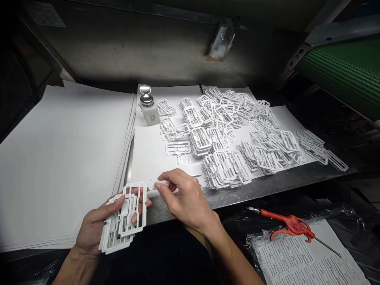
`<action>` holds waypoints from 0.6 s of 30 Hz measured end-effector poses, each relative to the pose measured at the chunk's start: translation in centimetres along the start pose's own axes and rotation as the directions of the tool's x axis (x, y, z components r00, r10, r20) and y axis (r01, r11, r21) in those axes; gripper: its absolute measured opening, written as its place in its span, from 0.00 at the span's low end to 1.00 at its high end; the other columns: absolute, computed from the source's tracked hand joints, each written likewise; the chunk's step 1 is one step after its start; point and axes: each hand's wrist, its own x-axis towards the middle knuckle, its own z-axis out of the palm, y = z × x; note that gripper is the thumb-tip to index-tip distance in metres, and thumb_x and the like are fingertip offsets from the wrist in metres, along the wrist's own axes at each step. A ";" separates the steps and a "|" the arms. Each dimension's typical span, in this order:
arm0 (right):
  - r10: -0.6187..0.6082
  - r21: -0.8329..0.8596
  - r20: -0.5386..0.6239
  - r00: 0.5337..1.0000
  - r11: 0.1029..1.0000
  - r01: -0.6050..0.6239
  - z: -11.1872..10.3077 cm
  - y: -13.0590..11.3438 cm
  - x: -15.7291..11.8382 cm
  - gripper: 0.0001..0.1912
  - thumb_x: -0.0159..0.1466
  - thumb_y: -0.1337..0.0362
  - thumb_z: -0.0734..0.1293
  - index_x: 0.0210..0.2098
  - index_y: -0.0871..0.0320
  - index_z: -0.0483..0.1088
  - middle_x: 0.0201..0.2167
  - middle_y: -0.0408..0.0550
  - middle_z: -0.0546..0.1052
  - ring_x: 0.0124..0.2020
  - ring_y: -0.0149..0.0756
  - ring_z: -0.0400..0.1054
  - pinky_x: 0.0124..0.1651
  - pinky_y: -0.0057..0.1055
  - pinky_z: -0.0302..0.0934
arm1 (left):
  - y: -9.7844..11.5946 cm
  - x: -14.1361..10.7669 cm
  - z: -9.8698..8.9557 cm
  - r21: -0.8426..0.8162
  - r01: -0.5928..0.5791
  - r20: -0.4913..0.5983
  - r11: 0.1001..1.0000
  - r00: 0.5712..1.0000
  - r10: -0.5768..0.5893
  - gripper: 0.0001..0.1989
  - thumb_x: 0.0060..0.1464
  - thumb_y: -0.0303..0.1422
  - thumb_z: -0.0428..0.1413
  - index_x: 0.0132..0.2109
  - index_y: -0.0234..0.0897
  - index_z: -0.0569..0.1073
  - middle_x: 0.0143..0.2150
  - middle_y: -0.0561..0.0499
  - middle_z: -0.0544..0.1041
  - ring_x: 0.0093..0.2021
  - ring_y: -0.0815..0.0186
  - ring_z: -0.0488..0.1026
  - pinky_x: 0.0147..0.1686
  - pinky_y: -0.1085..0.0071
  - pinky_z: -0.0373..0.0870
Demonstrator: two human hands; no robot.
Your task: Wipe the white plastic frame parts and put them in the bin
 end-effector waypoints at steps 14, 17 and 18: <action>-0.104 -0.561 -0.046 0.994 0.825 0.060 -0.2 0.6 24.7 0.07 0.60 0.73 0.63 0.29 0.64 0.72 0.27 0.52 0.73 0.32 0.40 0.66 0.32 0.28 0.54 | 1.8 -1.4 -1.0 -0.196 -0.002 -0.145 0.981 0.989 -0.027 0.19 0.50 0.31 0.56 0.50 0.30 0.68 0.42 0.34 0.76 0.23 0.65 0.73 0.21 0.72 0.69; -0.051 -0.628 -0.015 0.999 0.777 0.030 0.4 1.1 25.7 0.06 0.56 0.75 0.63 0.26 0.64 0.72 0.27 0.57 0.72 0.32 0.44 0.67 0.32 0.29 0.54 | 2.2 -1.5 -1.7 -0.222 -0.055 -0.151 0.974 0.988 0.021 0.18 0.51 0.32 0.55 0.49 0.30 0.69 0.42 0.36 0.76 0.23 0.66 0.72 0.20 0.72 0.69; -0.044 -0.644 -0.010 0.999 0.764 0.027 0.5 1.2 25.8 0.06 0.55 0.75 0.63 0.26 0.64 0.72 0.28 0.57 0.73 0.32 0.45 0.67 0.33 0.30 0.54 | 2.3 -1.4 -1.9 -0.231 -0.067 -0.146 0.971 0.989 0.033 0.17 0.51 0.31 0.55 0.48 0.29 0.70 0.42 0.37 0.76 0.23 0.67 0.71 0.20 0.72 0.69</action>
